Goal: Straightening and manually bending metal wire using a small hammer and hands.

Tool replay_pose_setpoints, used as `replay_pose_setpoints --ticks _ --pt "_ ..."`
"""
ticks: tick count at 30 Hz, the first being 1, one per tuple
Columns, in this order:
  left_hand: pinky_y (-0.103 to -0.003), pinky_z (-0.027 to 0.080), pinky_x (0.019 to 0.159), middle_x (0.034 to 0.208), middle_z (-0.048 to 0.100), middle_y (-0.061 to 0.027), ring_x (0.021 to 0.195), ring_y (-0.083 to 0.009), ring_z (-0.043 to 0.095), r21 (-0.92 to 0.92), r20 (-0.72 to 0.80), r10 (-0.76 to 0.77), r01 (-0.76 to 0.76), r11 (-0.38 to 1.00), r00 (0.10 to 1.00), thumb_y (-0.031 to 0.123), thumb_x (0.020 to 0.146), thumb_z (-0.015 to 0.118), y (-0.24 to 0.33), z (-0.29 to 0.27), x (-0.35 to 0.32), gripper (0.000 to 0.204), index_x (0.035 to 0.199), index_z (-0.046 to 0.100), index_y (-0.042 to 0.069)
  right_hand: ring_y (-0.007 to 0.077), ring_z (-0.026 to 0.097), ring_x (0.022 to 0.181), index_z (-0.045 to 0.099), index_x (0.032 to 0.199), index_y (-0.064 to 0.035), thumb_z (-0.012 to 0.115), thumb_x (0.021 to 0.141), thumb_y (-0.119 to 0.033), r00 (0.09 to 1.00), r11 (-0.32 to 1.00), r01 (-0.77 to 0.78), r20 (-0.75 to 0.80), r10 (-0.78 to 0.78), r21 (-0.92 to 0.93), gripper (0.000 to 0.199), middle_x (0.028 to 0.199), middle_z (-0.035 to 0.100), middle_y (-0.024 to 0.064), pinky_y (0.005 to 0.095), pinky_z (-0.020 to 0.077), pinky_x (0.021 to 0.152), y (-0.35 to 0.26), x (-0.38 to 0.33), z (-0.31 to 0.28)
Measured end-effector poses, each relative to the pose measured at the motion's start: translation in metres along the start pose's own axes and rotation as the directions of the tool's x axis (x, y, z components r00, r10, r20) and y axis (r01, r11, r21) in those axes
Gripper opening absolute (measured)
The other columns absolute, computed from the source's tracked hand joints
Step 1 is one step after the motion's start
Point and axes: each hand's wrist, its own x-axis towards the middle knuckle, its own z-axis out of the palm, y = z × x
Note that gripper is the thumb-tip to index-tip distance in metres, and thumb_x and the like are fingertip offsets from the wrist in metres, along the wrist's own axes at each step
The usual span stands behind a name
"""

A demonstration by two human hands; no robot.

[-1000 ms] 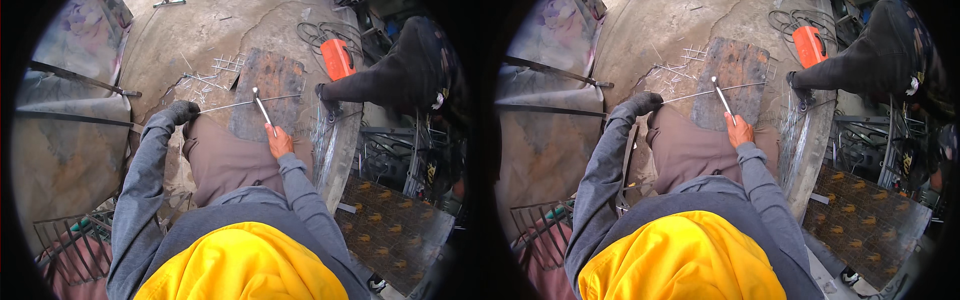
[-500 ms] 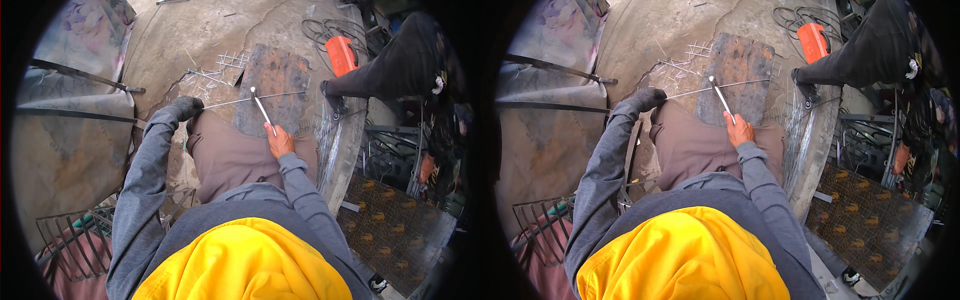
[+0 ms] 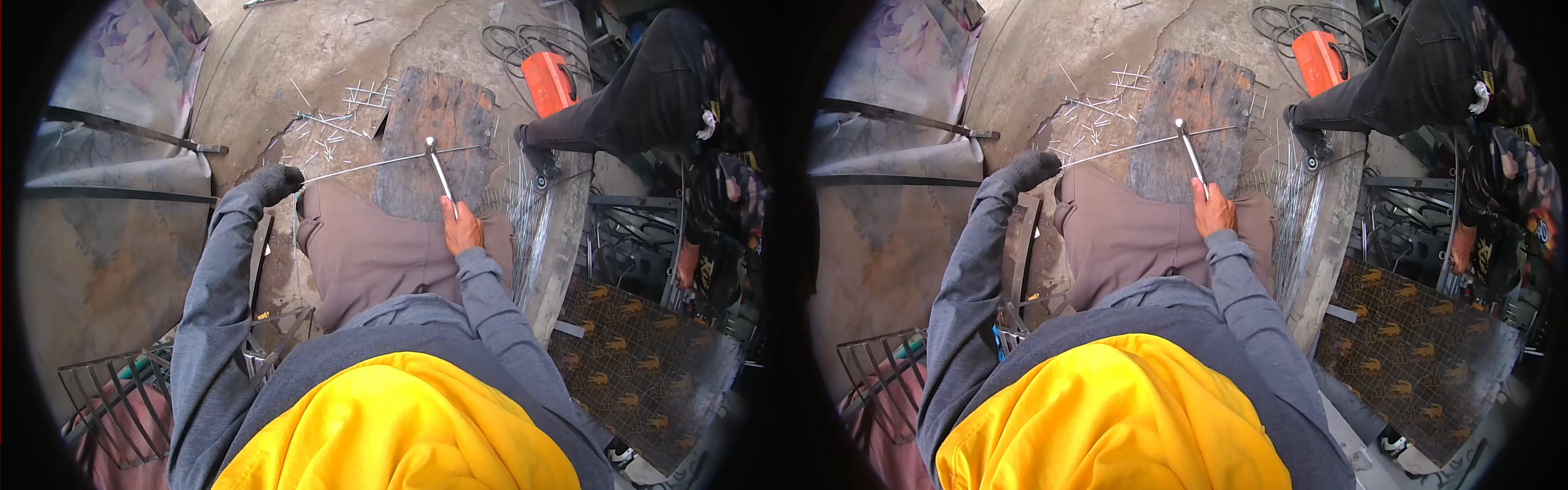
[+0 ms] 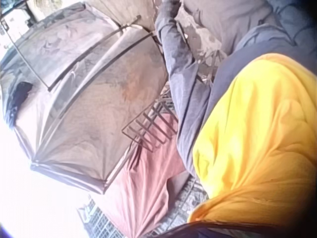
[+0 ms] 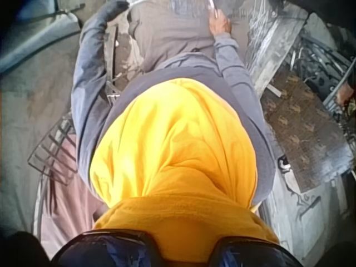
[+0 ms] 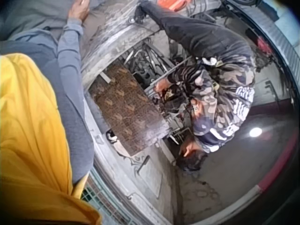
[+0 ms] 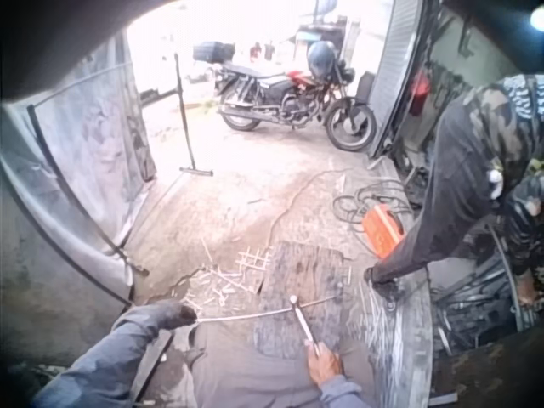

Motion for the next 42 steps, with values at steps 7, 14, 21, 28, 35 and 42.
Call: replay_pose_setpoints --ticks 7,14,21,28,35,42 --pt "-0.043 0.051 0.083 0.101 0.069 -0.0142 0.095 -0.0345 0.065 -0.020 -0.044 0.001 -0.002 1.000 0.999 0.030 0.092 0.061 -0.008 0.005 -0.011 0.026 0.106 0.068 0.010 0.0487 0.060 0.082 0.059 0.083 -0.0047 0.045 0.096 -0.060 1.000 1.000 -0.010 0.004 0.010 -0.004 0.058 0.081 0.065 0.0246 0.0555 0.0441 0.073 -0.007 0.005 -0.006" --pt "-0.041 0.051 0.082 0.101 0.069 -0.0139 0.094 -0.0320 0.066 0.003 -0.043 -0.026 0.026 1.000 0.999 0.030 0.091 0.061 -0.009 0.002 -0.015 0.025 0.106 0.067 0.010 0.0495 0.060 0.085 0.059 0.085 -0.0033 0.045 0.096 -0.060 0.999 1.000 -0.006 -0.035 0.005 -0.024 0.060 0.082 0.066 0.0254 0.0555 0.0450 0.075 -0.010 0.009 -0.007" --pt "-0.043 0.050 0.076 0.094 0.068 -0.0149 0.089 -0.0324 0.066 -0.065 -0.020 -0.138 0.137 0.988 0.990 0.024 0.089 0.061 0.003 -0.003 -0.017 0.021 0.102 0.066 0.009 0.0493 0.061 0.085 0.060 0.088 -0.0041 0.043 0.095 -0.063 0.999 0.999 -0.025 -0.030 0.024 -0.041 0.061 0.083 0.066 0.0253 0.0556 0.0450 0.075 -0.004 0.012 -0.014" --pt "-0.043 0.050 0.075 0.093 0.068 -0.0160 0.088 -0.0350 0.065 0.054 -0.049 -0.060 0.062 0.997 0.997 0.022 0.087 0.060 -0.009 -0.001 -0.021 0.020 0.101 0.066 0.008 0.0497 0.060 0.086 0.059 0.085 -0.0040 0.043 0.095 -0.063 0.996 0.997 -0.073 -0.059 0.072 -0.014 0.061 0.085 0.065 0.0261 0.0558 0.0445 0.076 -0.007 0.011 -0.019" --pt "-0.042 0.051 0.080 0.101 0.070 -0.0147 0.094 -0.0331 0.066 0.034 -0.045 -0.103 0.104 0.994 0.994 0.023 0.088 0.061 -0.009 -0.002 -0.037 0.024 0.108 0.067 0.010 0.0494 0.060 0.087 0.059 0.087 -0.0033 0.041 0.095 -0.064 0.995 0.995 -0.092 -0.029 0.091 -0.023 0.064 0.087 0.065 0.0262 0.0549 0.0443 0.076 0.006 0.017 -0.022" --pt "-0.043 0.050 0.079 0.097 0.070 -0.0145 0.092 -0.0335 0.066 -0.032 -0.076 -0.110 0.108 0.994 0.991 0.023 0.089 0.059 -0.005 -0.001 -0.044 0.022 0.107 0.066 0.011 0.0493 0.059 0.085 0.060 0.085 -0.0010 0.042 0.095 -0.065 0.997 0.998 -0.060 -0.058 0.060 -0.004 0.067 0.084 0.064 0.0269 0.0531 0.0441 0.076 0.000 0.026 -0.021"
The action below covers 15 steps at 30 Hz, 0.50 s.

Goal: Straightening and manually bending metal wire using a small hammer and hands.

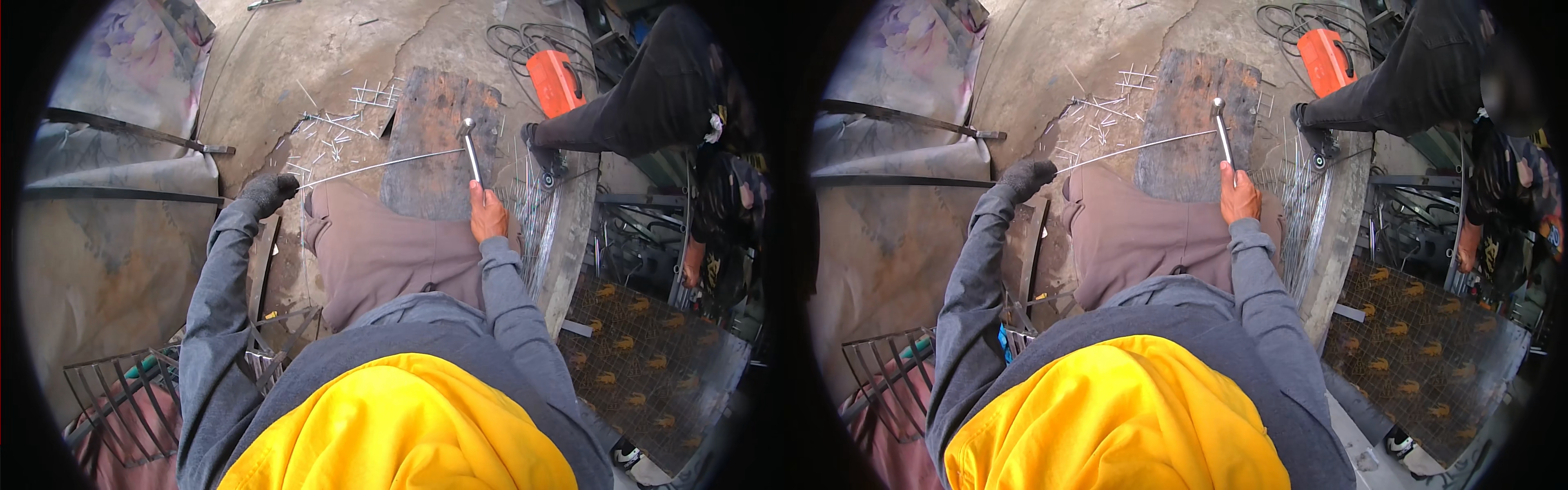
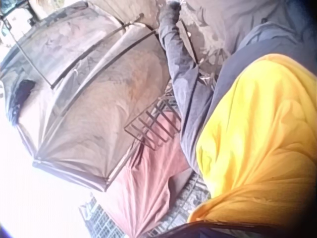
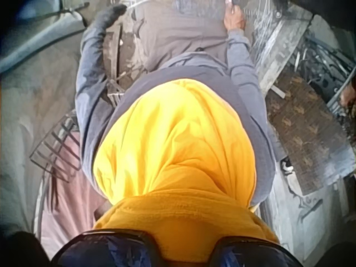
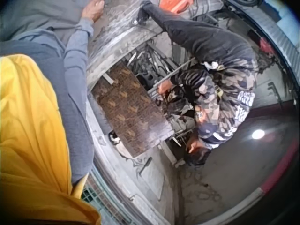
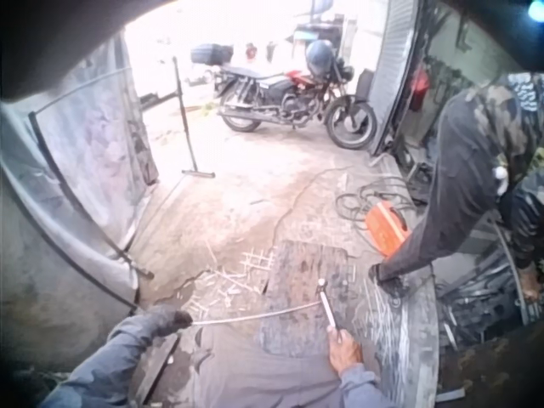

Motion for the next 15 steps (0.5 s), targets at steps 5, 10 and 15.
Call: replay_pose_setpoints --ticks 5,10,15 --pt "-0.042 0.050 0.081 0.098 0.068 -0.0148 0.093 -0.0346 0.064 0.003 -0.022 0.076 -0.076 0.997 0.997 0.023 0.090 0.059 0.037 -0.009 0.013 0.020 0.105 0.064 0.012 0.0492 0.057 0.080 0.057 0.082 0.0003 0.043 0.094 -0.065 0.999 0.998 0.014 -0.031 -0.013 0.053 0.068 0.080 0.060 0.0281 0.0516 0.0432 0.073 -0.002 -0.010 -0.009" --pt "-0.043 0.050 0.083 0.101 0.068 -0.0145 0.098 -0.0348 0.064 0.007 -0.023 0.100 -0.100 0.995 0.995 0.026 0.091 0.060 0.034 0.003 0.034 0.020 0.105 0.065 0.013 0.0483 0.054 0.076 0.054 0.079 0.0005 0.046 0.095 -0.063 0.998 0.983 0.057 -0.034 -0.052 0.173 0.066 0.076 0.057 0.0269 0.0495 0.0427 0.069 0.014 -0.015 -0.002" --pt "-0.043 0.051 0.084 0.103 0.068 -0.0139 0.101 -0.0342 0.065 0.012 0.002 0.072 -0.072 0.997 0.997 0.023 0.089 0.062 0.053 -0.005 0.038 0.020 0.106 0.065 0.013 0.0482 0.052 0.074 0.053 0.078 0.0005 0.048 0.096 -0.060 0.992 0.973 0.087 -0.103 -0.066 0.213 0.063 0.074 0.056 0.0260 0.0491 0.0419 0.068 0.009 -0.020 0.000"
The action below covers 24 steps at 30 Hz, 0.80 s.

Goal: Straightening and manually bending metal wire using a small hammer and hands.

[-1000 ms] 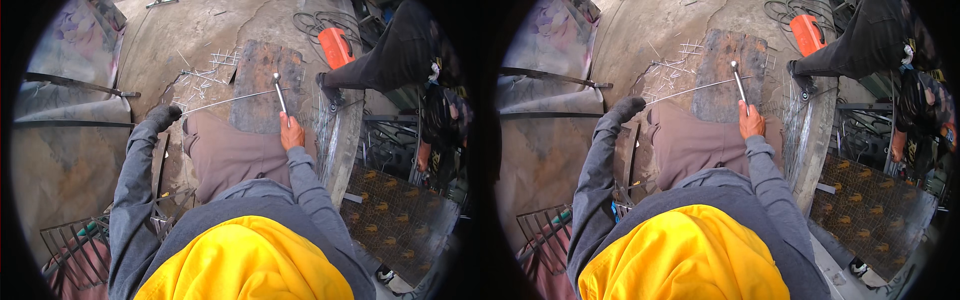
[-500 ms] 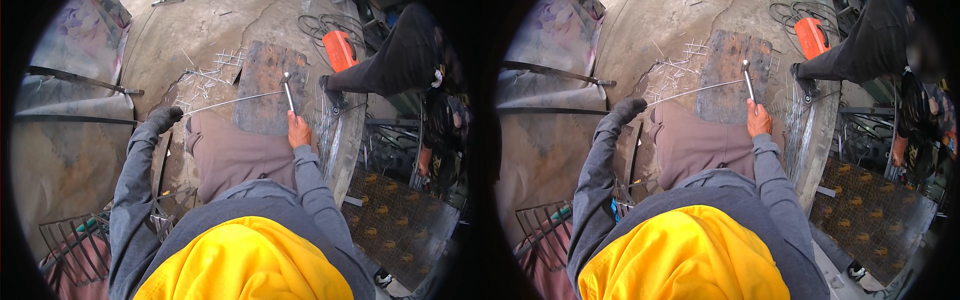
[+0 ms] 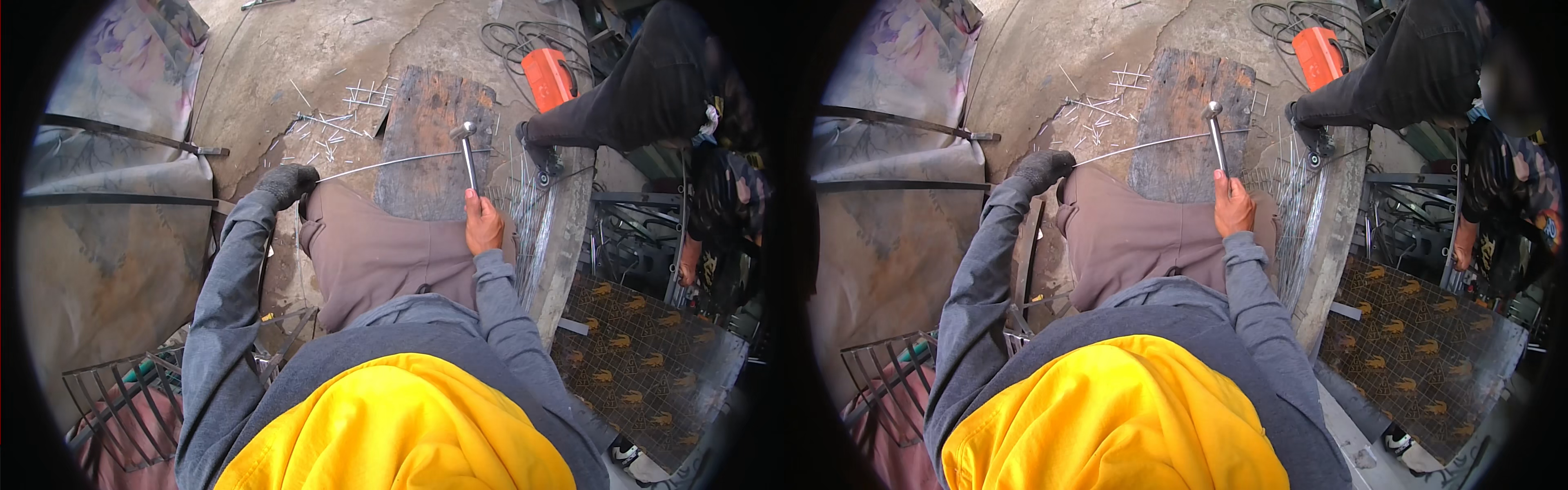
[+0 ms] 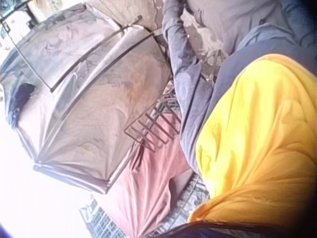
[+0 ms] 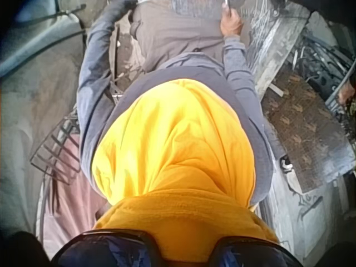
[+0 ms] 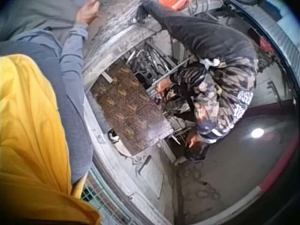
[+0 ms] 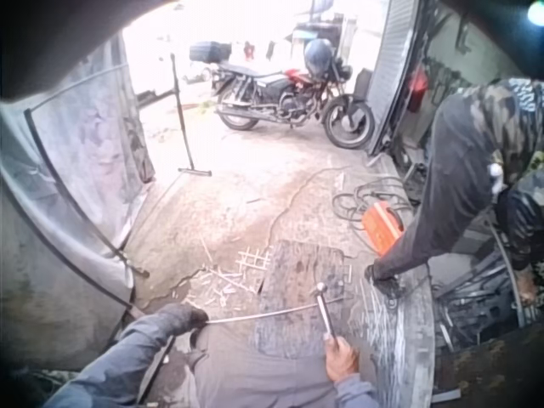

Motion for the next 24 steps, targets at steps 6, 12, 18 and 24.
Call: replay_pose_setpoints --ticks 6,12,18,24 --pt "-0.043 0.051 0.083 0.101 0.069 -0.0136 0.099 -0.0344 0.065 0.007 -0.002 0.036 -0.036 0.999 0.999 0.021 0.088 0.064 -0.002 0.000 0.013 0.019 0.105 0.065 0.011 0.0478 0.052 0.072 0.052 0.077 0.0003 0.050 0.096 -0.058 1.000 1.000 0.012 -0.027 -0.012 0.006 0.062 0.071 0.054 0.0253 0.0488 0.0418 0.066 0.001 -0.002 0.003" --pt "-0.045 0.050 0.082 0.098 0.068 -0.0150 0.098 -0.0351 0.065 0.026 0.012 0.025 -0.025 0.999 1.000 0.020 0.087 0.064 -0.002 0.003 0.029 0.018 0.102 0.065 0.011 0.0462 0.052 0.070 0.055 0.080 -0.0003 0.049 0.096 -0.058 0.999 1.000 -0.013 -0.037 0.013 0.001 0.060 0.071 0.055 0.0250 0.0485 0.0423 0.066 -0.002 -0.003 -0.005" --pt "-0.044 0.051 0.084 0.101 0.069 -0.0161 0.099 -0.0359 0.065 0.020 -0.013 0.068 -0.068 0.997 0.998 0.021 0.086 0.064 -0.005 0.011 0.039 0.020 0.103 0.067 0.012 0.0472 0.056 0.073 0.056 0.083 -0.0007 0.048 0.097 -0.058 0.998 0.998 0.003 -0.065 -0.007 -0.061 0.060 0.074 0.058 0.0257 0.0495 0.0433 0.068 0.007 -0.001 -0.001" --pt "-0.046 0.051 0.084 0.103 0.069 -0.0144 0.099 -0.0364 0.066 -0.009 -0.018 0.066 -0.066 0.998 0.998 0.025 0.088 0.062 -0.006 0.013 0.040 0.020 0.104 0.069 0.017 0.0491 0.058 0.077 0.053 0.080 -0.0015 0.045 0.096 -0.061 1.000 0.996 -0.016 0.024 0.019 -0.093 0.062 0.076 0.061 0.0254 0.0537 0.0429 0.069 0.005 -0.002 0.005"
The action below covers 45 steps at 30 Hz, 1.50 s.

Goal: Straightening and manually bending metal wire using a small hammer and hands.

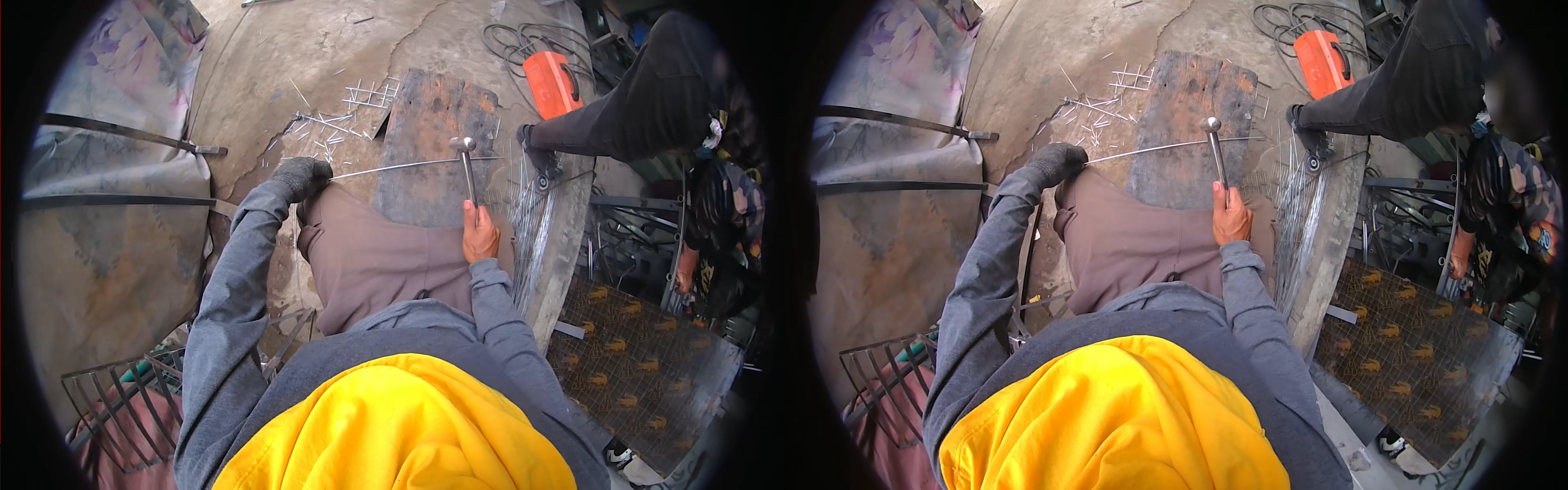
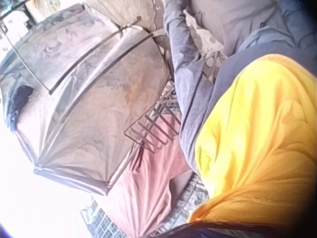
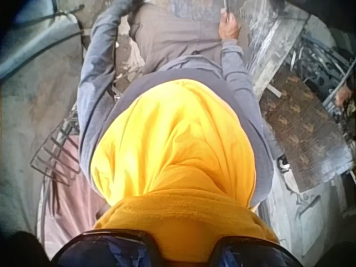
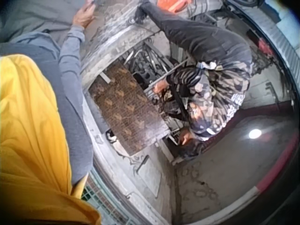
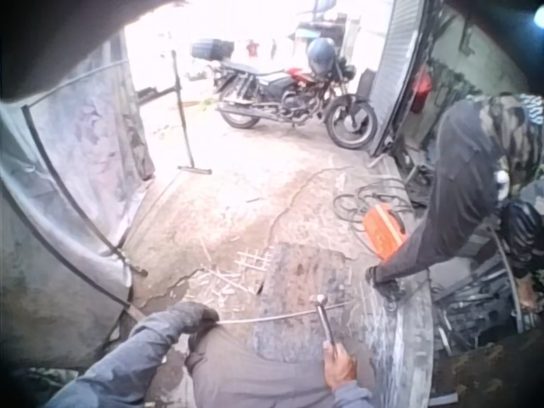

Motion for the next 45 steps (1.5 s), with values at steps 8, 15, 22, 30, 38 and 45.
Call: replay_pose_setpoints --ticks 8,15,22,30,38,45 --pt "-0.045 0.051 0.083 0.100 0.069 -0.0162 0.098 -0.0368 0.066 0.000 -0.001 0.027 -0.027 1.000 1.000 0.023 0.086 0.062 0.027 -0.008 0.010 0.020 0.101 0.068 0.011 0.0489 0.056 0.073 0.053 0.081 -0.0029 0.046 0.097 -0.059 0.995 0.993 0.079 0.075 -0.072 -0.086 0.059 0.071 0.058 0.0255 0.0533 0.0413 0.065 -0.011 0.001 -0.002" --pt "-0.046 0.051 0.078 0.093 0.068 -0.0159 0.090 -0.0376 0.066 -0.088 -0.007 0.030 -0.030 0.996 1.000 0.025 0.086 0.059 0.032 0.012 0.032 0.017 0.097 0.066 0.015 0.0497 0.057 0.077 0.054 0.081 -0.0035 0.046 0.097 -0.059 0.995 0.998 0.021 0.101 -0.015 -0.057 0.058 0.075 0.061 0.0258 0.0548 0.0419 0.069 -0.009 -0.002 0.000" --pt "-0.043 0.050 0.079 0.092 0.069 -0.0126 0.091 -0.0327 0.066 -0.125 0.043 -0.009 0.014 0.992 0.999 0.022 0.087 0.059 0.051 0.011 0.044 0.014 0.096 0.066 0.016 0.0498 0.057 0.076 0.054 0.080 -0.0035 0.045 0.097 -0.059 0.994 0.995 0.012 0.109 -0.001 -0.097 0.059 0.075 0.062 0.0249 0.0547 0.0425 0.069 -0.003 -0.002 0.000" --pt "-0.044 0.050 0.078 0.092 0.070 -0.0125 0.090 -0.0324 0.066 -0.146 0.085 -0.028 0.040 0.988 0.996 0.022 0.085 0.059 0.066 0.008 0.047 0.014 0.095 0.066 0.014 0.0498 0.058 0.075 0.054 0.078 -0.0032 0.047 0.096 -0.058 0.992 0.996 0.067 0.113 -0.060 -0.054 0.059 0.075 0.062 0.0257 0.0548 0.0428 0.068 -0.014 -0.004 0.003" --pt "-0.041 0.050 0.074 0.084 0.068 -0.0095 0.082 -0.0280 0.066 -0.140 0.059 -0.028 0.036 0.989 0.998 0.017 0.085 0.063 0.064 0.007 0.048 0.011 0.094 0.064 0.012 0.0497 0.058 0.077 0.054 0.079 -0.0030 0.047 0.096 -0.058 0.978 0.993 0.066 0.204 -0.046 -0.093 0.058 0.075 0.062 0.0260 0.0552 0.0429 0.070 -0.016 -0.003 0.015" --pt "-0.043 0.050 0.072 0.084 0.068 -0.0135 0.082 -0.0341 0.066 -0.076 0.002 0.146 -0.146 0.986 0.989 0.023 0.084 0.060 0.080 0.011 0.087 0.016 0.092 0.067 0.011 0.0499 0.059 0.071 0.058 0.082 -0.0054 0.051 0.094 -0.059 0.988 0.996 0.073 0.138 -0.066 -0.043 0.056 0.070 0.062 0.0233 0.0552 0.0444 0.063 -0.005 0.000 -0.002"
